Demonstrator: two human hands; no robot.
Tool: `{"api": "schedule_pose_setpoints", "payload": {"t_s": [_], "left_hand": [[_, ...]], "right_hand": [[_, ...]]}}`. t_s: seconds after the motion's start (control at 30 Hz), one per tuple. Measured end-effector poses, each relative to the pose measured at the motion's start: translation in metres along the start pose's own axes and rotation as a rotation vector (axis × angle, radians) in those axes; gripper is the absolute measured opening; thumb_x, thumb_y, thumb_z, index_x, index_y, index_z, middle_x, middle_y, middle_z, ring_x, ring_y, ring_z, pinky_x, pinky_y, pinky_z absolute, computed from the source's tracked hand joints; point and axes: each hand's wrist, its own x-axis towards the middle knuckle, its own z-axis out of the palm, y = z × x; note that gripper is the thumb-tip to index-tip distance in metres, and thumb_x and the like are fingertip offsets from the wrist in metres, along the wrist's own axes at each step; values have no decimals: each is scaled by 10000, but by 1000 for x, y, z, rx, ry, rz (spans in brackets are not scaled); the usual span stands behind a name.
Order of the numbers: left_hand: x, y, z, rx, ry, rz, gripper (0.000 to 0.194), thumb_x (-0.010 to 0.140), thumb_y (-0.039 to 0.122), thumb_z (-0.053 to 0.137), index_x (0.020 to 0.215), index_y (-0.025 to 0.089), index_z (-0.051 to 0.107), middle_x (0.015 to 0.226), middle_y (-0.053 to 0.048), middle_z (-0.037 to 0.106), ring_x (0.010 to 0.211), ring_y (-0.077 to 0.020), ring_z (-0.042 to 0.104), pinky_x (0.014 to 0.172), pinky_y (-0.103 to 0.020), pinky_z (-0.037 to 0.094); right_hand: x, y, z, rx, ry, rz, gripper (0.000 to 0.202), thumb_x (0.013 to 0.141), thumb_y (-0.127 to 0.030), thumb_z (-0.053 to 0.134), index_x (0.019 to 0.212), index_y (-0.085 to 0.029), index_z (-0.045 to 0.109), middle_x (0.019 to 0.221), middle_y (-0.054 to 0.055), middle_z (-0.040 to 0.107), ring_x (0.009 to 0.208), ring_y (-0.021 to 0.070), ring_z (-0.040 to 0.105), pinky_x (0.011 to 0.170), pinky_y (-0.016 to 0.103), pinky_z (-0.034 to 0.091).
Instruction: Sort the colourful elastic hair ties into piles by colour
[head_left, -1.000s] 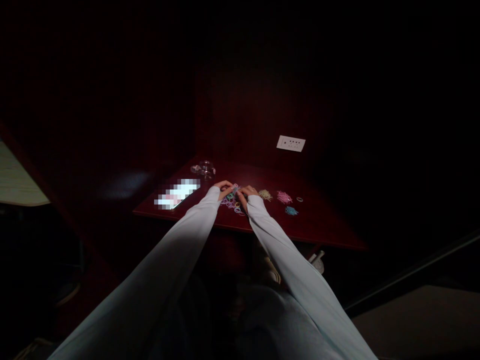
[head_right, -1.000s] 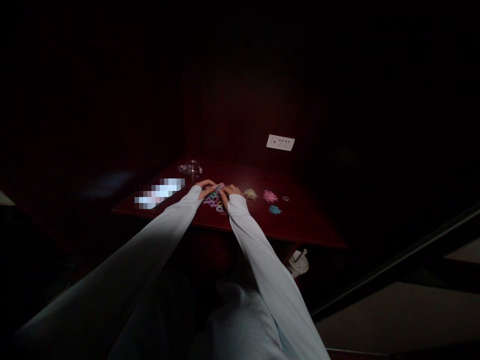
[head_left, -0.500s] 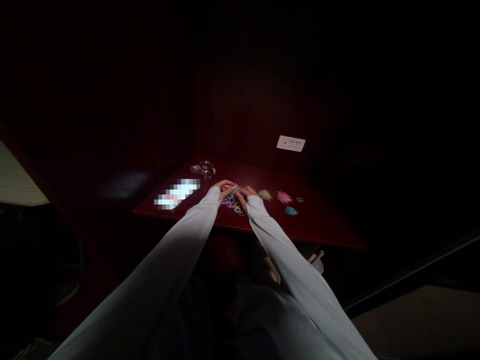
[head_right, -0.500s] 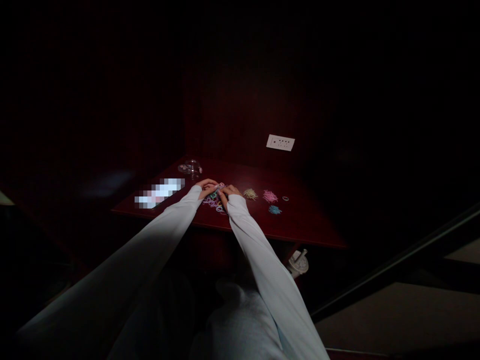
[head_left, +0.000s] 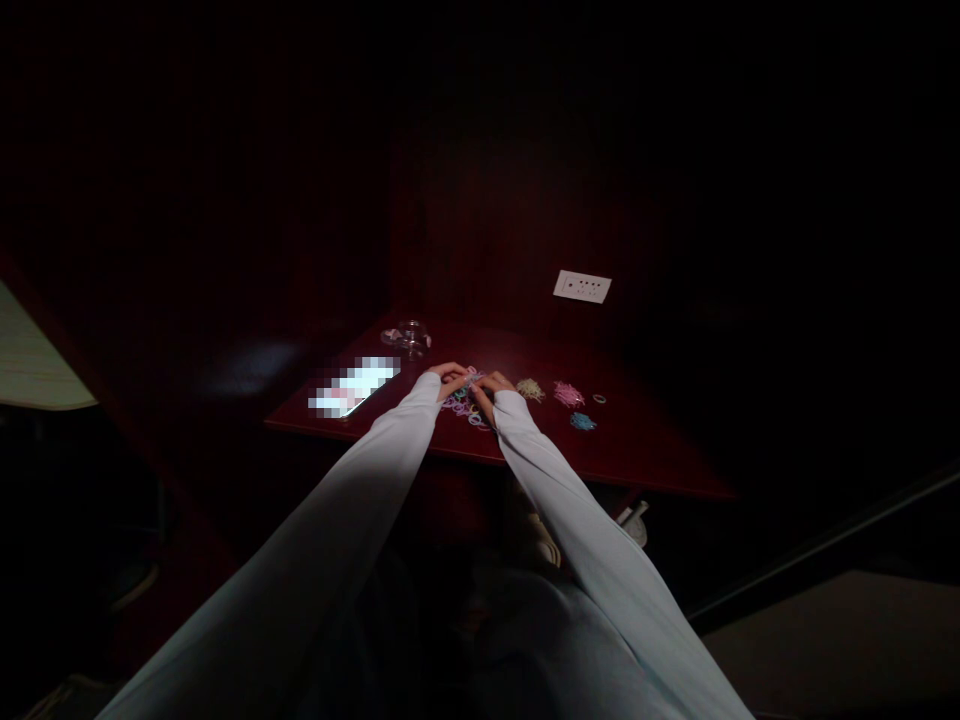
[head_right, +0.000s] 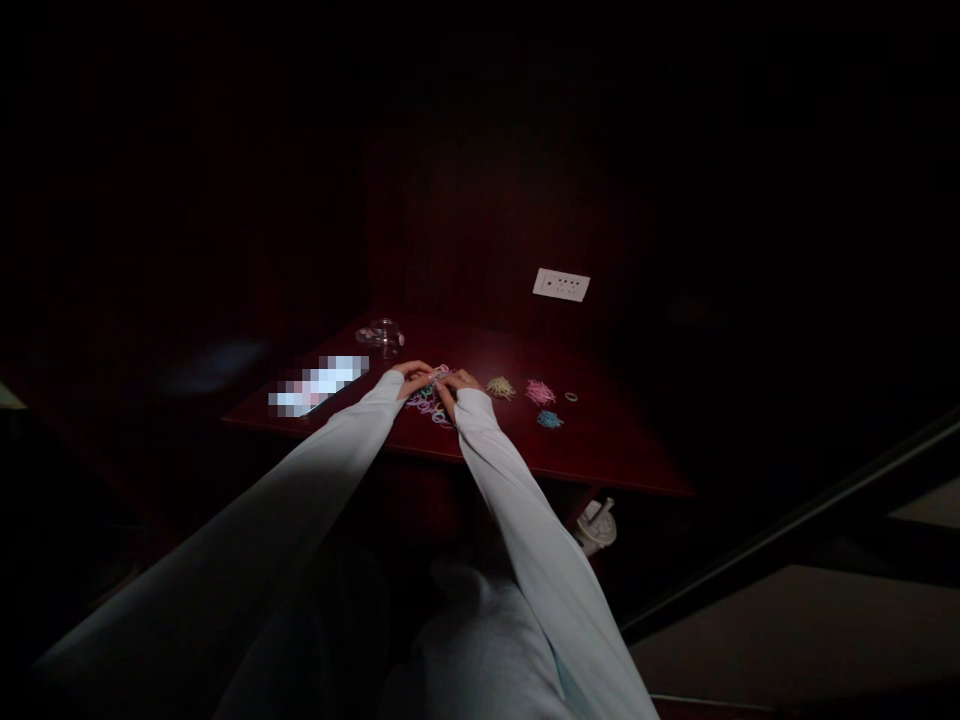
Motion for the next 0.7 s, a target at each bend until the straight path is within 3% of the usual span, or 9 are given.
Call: {"api": "schedule_pose_setpoints", "payload": {"t_s": [0.23,0.53,0.7], "left_hand": [[0,0,-2,-16,7,-5,304,673,421,846,687,169,678,604,4,660,576,-122,574,574,-232,463],[2,1,-1,-75,98,-68,233,659,324,847,667,168,674,570,15,639,578,-128,580,577,-235,450],[3,2,-1,-77,84,-53,302,670,406,863,672,180,663,549,25,626,561,-126,589,572,-233,472]], "right_hand": [[-1,-1,-1,-15,-18,22,336,1043,-446,487,976,-236,741,1016,57,679,994,201,621,954,324,488],[-1,-2,-2,-77,29,69,248,990,-262,475,1046,-229,715,1029,70,688,1020,212,625,975,334,486],[1,-1,-2,-111,32,86,241,979,-250,504,1090,-232,718,1042,67,700,1012,218,632,979,349,484]]}}
